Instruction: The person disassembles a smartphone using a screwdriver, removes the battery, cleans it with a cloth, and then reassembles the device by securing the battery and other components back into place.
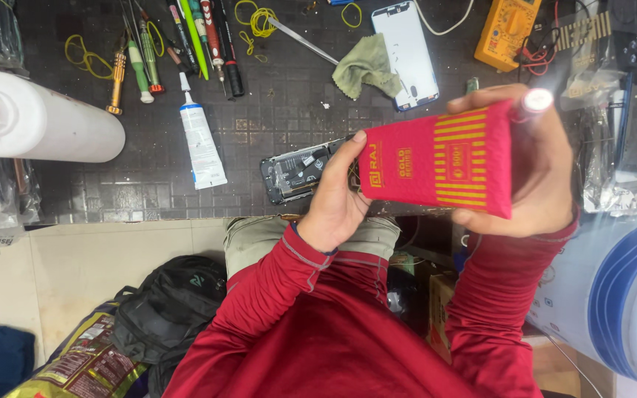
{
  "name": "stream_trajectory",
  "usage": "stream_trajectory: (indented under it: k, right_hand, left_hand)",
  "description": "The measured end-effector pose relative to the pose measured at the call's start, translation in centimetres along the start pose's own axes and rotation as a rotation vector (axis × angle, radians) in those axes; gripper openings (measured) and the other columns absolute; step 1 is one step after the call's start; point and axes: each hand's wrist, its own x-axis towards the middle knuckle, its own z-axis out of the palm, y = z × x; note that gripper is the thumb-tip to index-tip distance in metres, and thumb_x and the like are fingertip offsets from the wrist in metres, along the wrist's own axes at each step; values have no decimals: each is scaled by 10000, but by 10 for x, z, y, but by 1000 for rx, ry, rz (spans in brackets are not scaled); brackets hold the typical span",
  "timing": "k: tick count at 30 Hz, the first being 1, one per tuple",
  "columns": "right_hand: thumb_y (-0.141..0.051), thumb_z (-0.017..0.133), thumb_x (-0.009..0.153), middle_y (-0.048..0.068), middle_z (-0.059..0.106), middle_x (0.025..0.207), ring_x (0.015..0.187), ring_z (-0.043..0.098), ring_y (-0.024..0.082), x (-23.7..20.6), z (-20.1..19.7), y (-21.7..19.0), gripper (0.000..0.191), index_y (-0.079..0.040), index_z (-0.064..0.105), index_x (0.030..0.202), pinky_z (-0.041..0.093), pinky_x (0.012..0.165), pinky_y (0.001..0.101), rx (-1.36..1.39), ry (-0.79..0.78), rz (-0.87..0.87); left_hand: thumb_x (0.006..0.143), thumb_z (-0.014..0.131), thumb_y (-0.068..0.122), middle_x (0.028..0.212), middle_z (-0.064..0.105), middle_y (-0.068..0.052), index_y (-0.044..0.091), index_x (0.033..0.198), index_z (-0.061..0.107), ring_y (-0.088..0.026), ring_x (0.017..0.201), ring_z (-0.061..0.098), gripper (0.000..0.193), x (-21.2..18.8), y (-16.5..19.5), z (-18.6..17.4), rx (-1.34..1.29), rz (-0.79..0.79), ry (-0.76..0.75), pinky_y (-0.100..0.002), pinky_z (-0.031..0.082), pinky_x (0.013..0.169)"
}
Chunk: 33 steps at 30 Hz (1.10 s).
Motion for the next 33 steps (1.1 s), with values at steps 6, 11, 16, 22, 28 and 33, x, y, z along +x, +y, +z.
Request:
stream_trajectory:
  k: [6, 11, 16, 22, 28, 33]
  right_hand:
    - [-313, 932, 692, 81, 539, 1377, 1239, 586, 193, -15, -4, 32, 950, -62, 472, 1484, 526, 1082, 335, 325, 263, -213]
    - [-392, 855, 763, 53, 520, 1452, 1310, 555, 145, -8, -35, 37, 959, -97, 420, 1565, 562, 1065, 337, 386, 284, -334]
    - [-506, 677, 916, 78, 586, 1408, 1138, 671, 154, -21, -46, 38, 729, -27, 515, 1441, 609, 931, 301, 286, 369, -346]
    - [-355, 716, 944, 100, 625, 1270, 1004, 642, 172, -22, -50, 46, 554, -6, 578, 1351, 573, 841, 301, 80, 654, -201]
    - [-158, 889, 899, 78, 535, 1176, 1085, 562, 212, -13, 2, 110, 509, 2, 594, 1282, 497, 965, 319, -699, 354, 38]
    - [-255, 785, 975, 111, 555, 1096, 976, 554, 228, -19, 19, 123, 411, -25, 657, 1290, 469, 884, 330, -902, 506, 136]
  left_hand:
    - [1050, 619, 270, 1114, 708, -63, 77, 1249, 607, -144, 927, 730, 277, 1, 8, -7, 45, 97, -32, -303, 614, 745]
    - [1026, 630, 248, 1106, 711, -65, 86, 1233, 608, -162, 921, 739, 264, 0, 14, -13, 58, 132, 36, -323, 633, 721]
    - [1024, 622, 251, 1108, 707, -75, 90, 1222, 607, -176, 918, 742, 255, -5, 21, -17, 83, 198, 72, -335, 636, 709]
    - [1021, 612, 226, 1115, 703, -73, 76, 1212, 607, -193, 945, 733, 243, -12, 36, -9, 90, 356, 127, -370, 628, 757]
    - [993, 615, 196, 1114, 691, -63, 75, 1182, 602, -197, 977, 726, 224, -14, 35, -7, 96, 454, 208, -391, 629, 810]
    - [1025, 620, 170, 1132, 680, -69, 70, 1214, 605, -187, 982, 706, 214, -13, 29, -9, 128, 459, 173, -364, 603, 829]
